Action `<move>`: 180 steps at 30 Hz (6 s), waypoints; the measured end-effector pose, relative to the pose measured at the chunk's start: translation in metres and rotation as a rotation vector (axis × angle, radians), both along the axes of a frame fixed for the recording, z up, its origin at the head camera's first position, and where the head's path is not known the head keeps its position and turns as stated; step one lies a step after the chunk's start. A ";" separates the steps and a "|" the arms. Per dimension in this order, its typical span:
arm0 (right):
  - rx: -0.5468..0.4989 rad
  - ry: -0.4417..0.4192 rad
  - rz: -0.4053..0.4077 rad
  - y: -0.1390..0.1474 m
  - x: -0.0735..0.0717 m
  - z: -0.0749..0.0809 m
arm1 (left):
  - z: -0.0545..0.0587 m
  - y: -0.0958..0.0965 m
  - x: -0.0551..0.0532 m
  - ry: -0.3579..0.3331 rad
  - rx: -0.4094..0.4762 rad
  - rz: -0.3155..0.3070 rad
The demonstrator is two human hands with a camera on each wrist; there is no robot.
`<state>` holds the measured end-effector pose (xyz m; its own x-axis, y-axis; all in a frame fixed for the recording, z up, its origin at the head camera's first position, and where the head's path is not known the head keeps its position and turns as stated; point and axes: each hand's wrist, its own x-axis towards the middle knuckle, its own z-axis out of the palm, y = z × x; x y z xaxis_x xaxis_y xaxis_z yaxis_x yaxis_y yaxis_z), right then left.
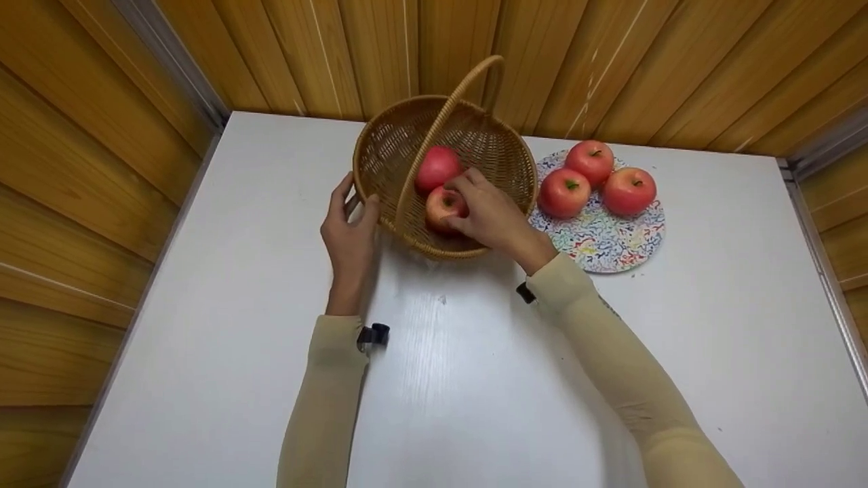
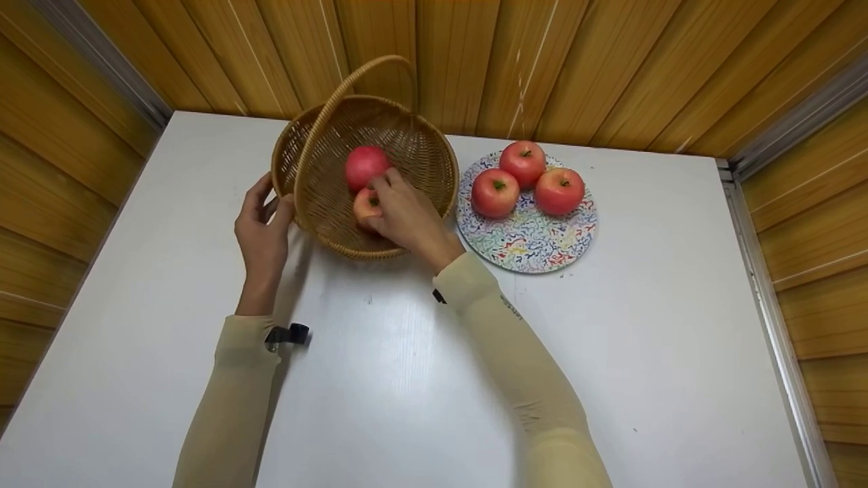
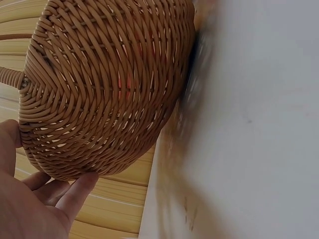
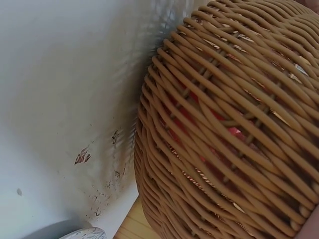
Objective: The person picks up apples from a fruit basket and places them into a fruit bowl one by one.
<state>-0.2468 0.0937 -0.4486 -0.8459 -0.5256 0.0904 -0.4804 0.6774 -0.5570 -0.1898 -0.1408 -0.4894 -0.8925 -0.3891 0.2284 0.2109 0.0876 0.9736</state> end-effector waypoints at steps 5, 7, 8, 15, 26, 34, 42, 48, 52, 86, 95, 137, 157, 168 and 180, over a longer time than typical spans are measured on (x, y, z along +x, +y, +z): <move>0.049 -0.068 -0.021 0.000 -0.001 0.001 | 0.001 0.000 0.000 -0.005 -0.001 -0.001; 0.070 -0.094 -0.030 0.000 -0.002 0.002 | 0.002 0.000 0.000 -0.012 -0.005 -0.002; 0.078 -0.105 -0.033 0.000 -0.002 0.002 | 0.002 0.000 0.000 -0.014 -0.007 -0.003; 0.102 -0.165 -0.014 -0.001 -0.006 0.002 | 0.003 -0.001 -0.001 -0.025 0.009 -0.006; 0.099 -0.170 -0.018 -0.002 -0.007 0.002 | 0.004 0.000 -0.001 -0.023 0.005 -0.009; 0.077 -0.098 0.006 0.000 -0.007 -0.001 | 0.004 0.000 0.000 -0.006 -0.007 -0.006; 0.013 -0.059 -0.013 0.000 -0.004 -0.003 | 0.004 -0.001 0.002 -0.002 -0.009 -0.012; -0.064 -0.029 -0.023 -0.003 0.000 -0.004 | 0.004 -0.005 0.005 -0.012 0.000 -0.005; -0.095 0.021 -0.049 0.000 0.001 -0.002 | 0.004 -0.004 0.005 -0.021 0.002 -0.016; -0.333 0.222 -0.234 0.044 0.021 0.027 | 0.003 -0.006 0.002 -0.079 0.044 -0.019; -0.400 0.290 -0.287 0.055 0.029 0.028 | 0.003 -0.006 0.002 -0.058 0.056 -0.035; -0.556 0.244 -0.634 0.131 0.058 0.024 | 0.001 -0.006 0.001 -0.047 0.044 -0.005; -0.529 0.180 -0.720 0.156 0.053 0.014 | -0.001 -0.007 0.001 -0.046 0.055 -0.012; -0.502 0.081 -0.792 0.165 0.052 0.008 | 0.002 -0.006 0.002 -0.047 0.067 -0.035; -0.470 -0.011 -0.843 0.169 0.055 0.003 | 0.001 -0.007 0.002 -0.054 0.068 -0.045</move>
